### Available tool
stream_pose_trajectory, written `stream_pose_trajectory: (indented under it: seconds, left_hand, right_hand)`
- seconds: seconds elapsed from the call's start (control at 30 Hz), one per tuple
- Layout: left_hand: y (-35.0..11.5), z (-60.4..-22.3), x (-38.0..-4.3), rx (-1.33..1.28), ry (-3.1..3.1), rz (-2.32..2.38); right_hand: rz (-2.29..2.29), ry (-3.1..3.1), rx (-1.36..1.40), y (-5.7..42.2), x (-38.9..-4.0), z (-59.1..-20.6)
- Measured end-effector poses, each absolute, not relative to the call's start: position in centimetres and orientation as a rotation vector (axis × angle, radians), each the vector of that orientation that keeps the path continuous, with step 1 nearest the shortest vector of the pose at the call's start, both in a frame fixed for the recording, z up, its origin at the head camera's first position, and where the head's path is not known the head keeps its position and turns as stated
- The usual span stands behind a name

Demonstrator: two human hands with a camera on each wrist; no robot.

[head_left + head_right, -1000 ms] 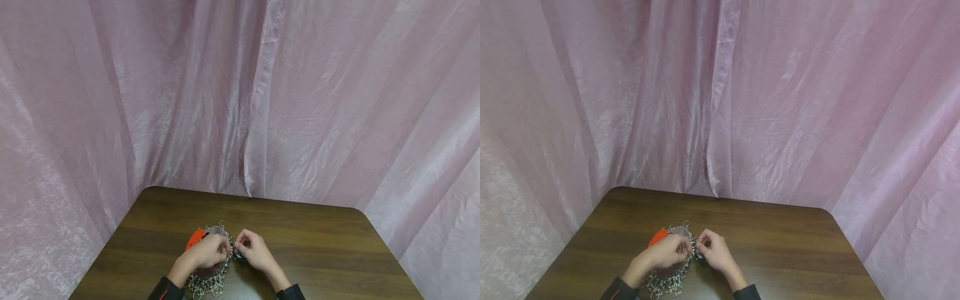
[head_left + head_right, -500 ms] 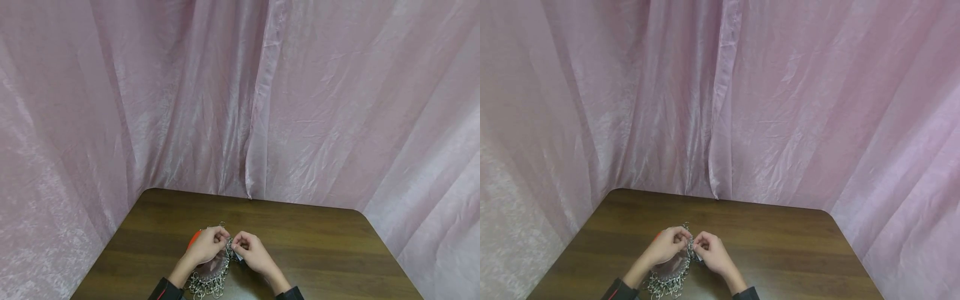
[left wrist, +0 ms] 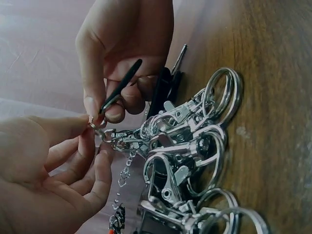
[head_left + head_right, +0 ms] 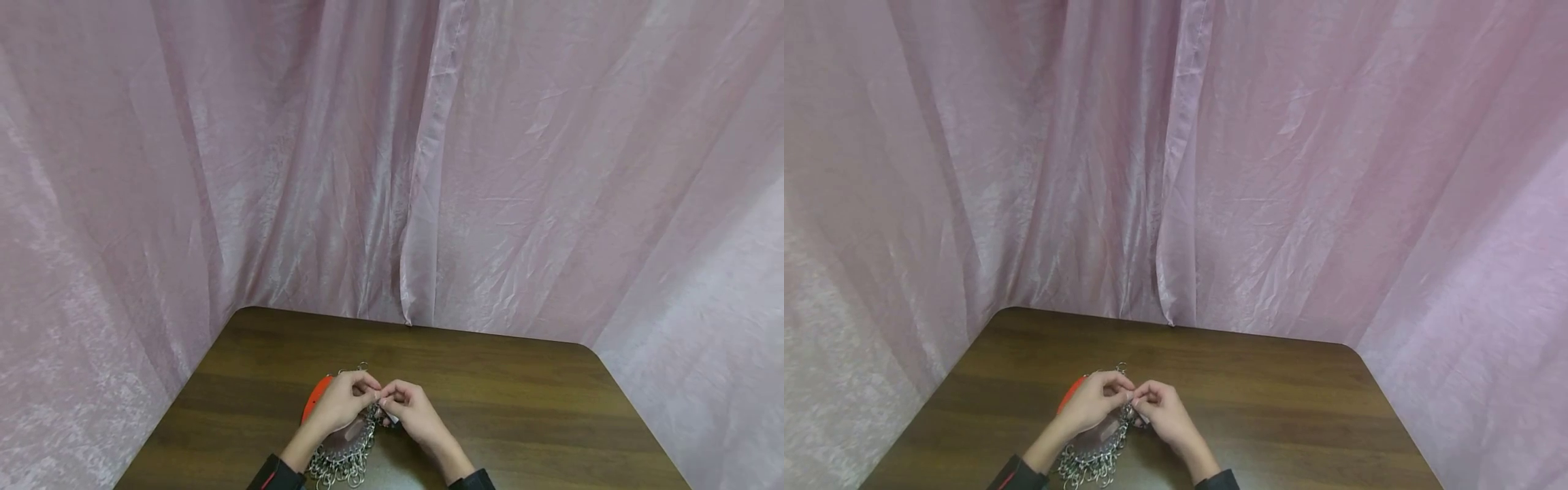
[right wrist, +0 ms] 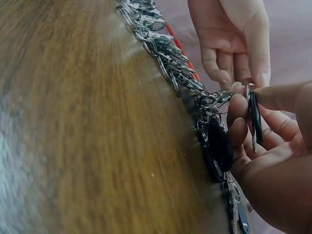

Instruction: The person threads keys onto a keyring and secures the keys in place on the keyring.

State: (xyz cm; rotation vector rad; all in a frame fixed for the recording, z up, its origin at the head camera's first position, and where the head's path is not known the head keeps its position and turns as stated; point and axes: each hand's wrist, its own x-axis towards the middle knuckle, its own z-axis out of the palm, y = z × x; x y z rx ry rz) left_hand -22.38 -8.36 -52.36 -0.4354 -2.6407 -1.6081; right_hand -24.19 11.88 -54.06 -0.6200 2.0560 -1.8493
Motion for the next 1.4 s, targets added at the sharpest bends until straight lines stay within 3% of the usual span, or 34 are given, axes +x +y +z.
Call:
stream_pose_trajectory:
  seconds: [0.57, 1.0, 1.4]
  left_hand:
    - [-8.6, -52.5, -21.9, -0.225, -2.692, -1.394]
    - [-8.8, -52.7, -22.2, -0.601, -2.571, -1.955]
    - [-8.2, -52.9, -22.2, -0.658, -2.657, -1.613]
  right_hand:
    - [-1.905, 2.032, -0.595, 11.7, -24.1, -54.3]
    - [-1.863, 2.214, -0.628, 11.5, -24.4, -54.7]
    - [-1.906, 2.147, -0.625, 11.8, -24.6, -55.1]
